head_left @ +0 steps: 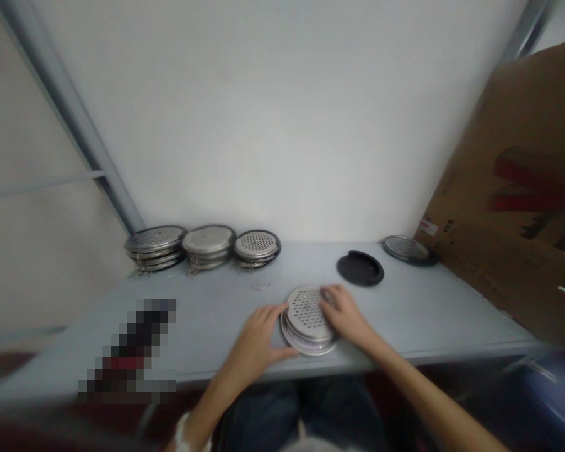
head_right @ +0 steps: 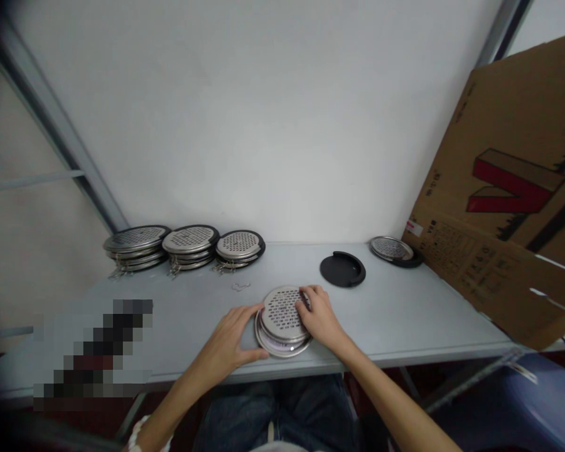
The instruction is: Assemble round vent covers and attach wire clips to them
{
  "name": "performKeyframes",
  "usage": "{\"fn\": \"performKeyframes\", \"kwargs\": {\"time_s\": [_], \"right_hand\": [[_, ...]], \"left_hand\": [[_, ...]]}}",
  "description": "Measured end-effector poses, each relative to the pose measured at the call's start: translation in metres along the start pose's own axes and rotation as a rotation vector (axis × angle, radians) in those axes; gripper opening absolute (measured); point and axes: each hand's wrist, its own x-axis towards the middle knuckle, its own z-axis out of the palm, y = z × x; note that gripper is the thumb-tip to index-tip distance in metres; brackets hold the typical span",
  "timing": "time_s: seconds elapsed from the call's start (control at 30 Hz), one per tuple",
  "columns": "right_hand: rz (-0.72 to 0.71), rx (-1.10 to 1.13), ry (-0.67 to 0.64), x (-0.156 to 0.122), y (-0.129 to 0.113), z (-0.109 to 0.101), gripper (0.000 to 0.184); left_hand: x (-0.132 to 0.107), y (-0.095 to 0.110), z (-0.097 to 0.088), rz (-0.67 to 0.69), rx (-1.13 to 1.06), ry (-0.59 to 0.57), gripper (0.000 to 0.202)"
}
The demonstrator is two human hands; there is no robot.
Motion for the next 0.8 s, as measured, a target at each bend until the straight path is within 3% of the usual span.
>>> {"fn": "performKeyframes", "kwargs": {"time_s": [0.5, 0.8], "right_hand": [[-0.121, -0.016, 0.037, -0.031, -0.011, -0.004, 0.036], [-0.151, -0.212, 0.069, -0.044, -0.008, -0.003, 0.038]], "left_hand": [[-0.001, -0.001, 0.003, 0.031, 0.063, 0.015, 0.077], [-0.001, -0.002, 0.002, 0.064, 0.056, -0.013, 0.083]]}}
